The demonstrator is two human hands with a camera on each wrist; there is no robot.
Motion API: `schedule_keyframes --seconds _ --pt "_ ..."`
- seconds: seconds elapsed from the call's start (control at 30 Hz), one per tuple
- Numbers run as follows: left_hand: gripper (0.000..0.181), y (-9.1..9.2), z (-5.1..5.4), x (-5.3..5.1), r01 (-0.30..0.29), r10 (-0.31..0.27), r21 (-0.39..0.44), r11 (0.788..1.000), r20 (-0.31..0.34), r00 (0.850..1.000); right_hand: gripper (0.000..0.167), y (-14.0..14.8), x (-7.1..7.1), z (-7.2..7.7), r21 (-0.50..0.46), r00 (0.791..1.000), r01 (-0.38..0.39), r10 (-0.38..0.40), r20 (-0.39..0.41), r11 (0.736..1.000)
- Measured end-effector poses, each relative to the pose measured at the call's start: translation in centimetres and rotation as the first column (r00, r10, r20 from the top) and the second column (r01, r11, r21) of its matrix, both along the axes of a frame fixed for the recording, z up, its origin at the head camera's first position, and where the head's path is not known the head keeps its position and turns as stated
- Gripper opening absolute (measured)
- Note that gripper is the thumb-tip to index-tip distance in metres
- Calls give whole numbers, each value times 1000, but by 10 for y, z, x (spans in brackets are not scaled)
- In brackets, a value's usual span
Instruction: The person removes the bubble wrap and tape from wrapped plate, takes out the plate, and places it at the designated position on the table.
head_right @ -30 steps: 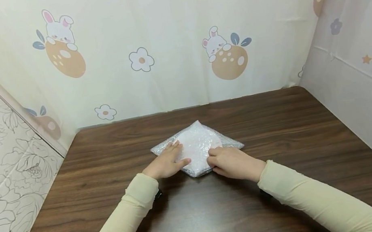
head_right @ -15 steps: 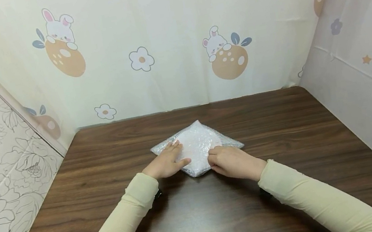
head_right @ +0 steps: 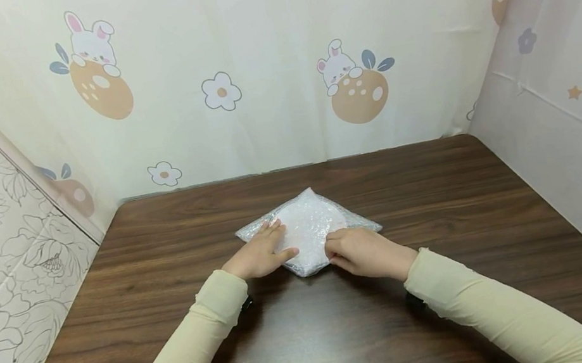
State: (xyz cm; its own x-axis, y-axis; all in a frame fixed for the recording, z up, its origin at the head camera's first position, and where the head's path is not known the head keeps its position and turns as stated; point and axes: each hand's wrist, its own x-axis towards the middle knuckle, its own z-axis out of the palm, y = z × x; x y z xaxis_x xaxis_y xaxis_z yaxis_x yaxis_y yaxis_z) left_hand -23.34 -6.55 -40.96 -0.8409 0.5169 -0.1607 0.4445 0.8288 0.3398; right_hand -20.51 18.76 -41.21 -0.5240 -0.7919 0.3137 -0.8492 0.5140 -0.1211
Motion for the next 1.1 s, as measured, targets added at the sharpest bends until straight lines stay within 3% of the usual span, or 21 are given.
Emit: schedule_keyframes --seconds 0.7,1.1 --pt "75 1 0 0 -4 4 -16 1000 -9 1000 15 -3 -1 2 -54 999 13 -10 53 998" --pt "74 0 0 1 8 -8 -9 1000 -22 1000 15 -4 0 4 -86 992 62 -52 113 994"
